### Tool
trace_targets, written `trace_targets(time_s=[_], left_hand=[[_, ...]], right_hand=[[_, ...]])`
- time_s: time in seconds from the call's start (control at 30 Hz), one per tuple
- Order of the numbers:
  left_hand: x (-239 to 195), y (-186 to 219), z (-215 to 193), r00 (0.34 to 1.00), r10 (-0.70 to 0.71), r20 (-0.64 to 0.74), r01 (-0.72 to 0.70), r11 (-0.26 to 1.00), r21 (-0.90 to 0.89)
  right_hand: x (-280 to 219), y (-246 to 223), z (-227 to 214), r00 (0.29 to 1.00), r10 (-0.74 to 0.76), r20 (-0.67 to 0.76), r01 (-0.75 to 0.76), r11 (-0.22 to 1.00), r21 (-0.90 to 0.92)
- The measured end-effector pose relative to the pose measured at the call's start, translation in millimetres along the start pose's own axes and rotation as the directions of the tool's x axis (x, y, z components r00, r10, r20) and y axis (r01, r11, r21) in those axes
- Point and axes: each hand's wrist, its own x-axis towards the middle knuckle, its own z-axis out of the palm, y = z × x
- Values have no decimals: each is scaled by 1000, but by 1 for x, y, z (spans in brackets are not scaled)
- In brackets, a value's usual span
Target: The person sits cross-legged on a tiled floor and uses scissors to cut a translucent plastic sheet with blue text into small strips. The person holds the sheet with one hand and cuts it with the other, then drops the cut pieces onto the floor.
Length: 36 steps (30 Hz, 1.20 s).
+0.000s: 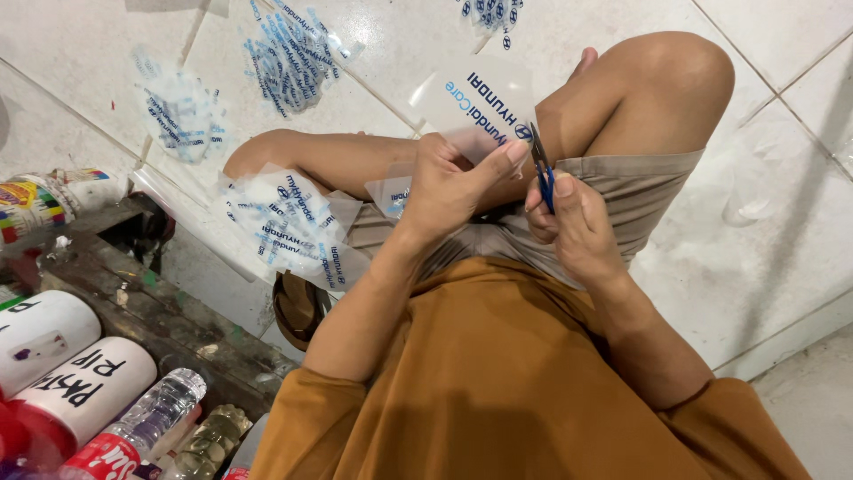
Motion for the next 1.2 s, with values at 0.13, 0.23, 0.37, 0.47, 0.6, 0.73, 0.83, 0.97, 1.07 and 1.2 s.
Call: trace_targets(time_s=[0.13, 0.23, 0.37, 0.47, 0.6, 0.73, 0.83, 0.97, 1.07, 1.2], left_hand=[[-1, 7, -3, 998, 13, 56, -14, 1000, 11], [-1, 8, -5, 994, -62, 90, 60, 998, 18], [-2, 21, 2, 978, -153, 142, 155, 988, -1], [1, 25, 11, 955, -209, 212, 201, 978, 61], [6, 11, 22, 908, -204, 366, 175, 978, 113], [8, 17, 44, 862, -202, 466, 145, 977, 156], [8, 33, 70, 827, -240, 508, 176, 969, 171], [8, 15, 88, 768, -274, 578, 199, 961, 191], [8, -6, 91, 704, -333, 627, 229, 942, 244], [11, -9, 110, 615, -357, 703, 193, 933, 305]], right_hand=[[-3, 2, -4, 1000, 2, 13, -2, 1000, -18], [-6, -1, -6, 1000, 19, 16, -19, 1000, -24], [-11, -4, -12, 1000, 26, 13, -25, 998, -54], [-16, -3, -18, 1000, 20, -14, -21, 998, -56], [-30, -9, -25, 993, 50, -104, -52, 998, -19], [-46, -13, -32, 983, 35, -182, -41, 999, -31], [-57, -14, -37, 965, 19, -262, -16, 1000, 13], [-66, -22, -45, 934, 11, -357, -7, 1000, 12], [-75, -21, -55, 910, 16, -415, -8, 1000, 20], [-90, -22, -66, 880, 21, -475, -10, 1000, 27]])
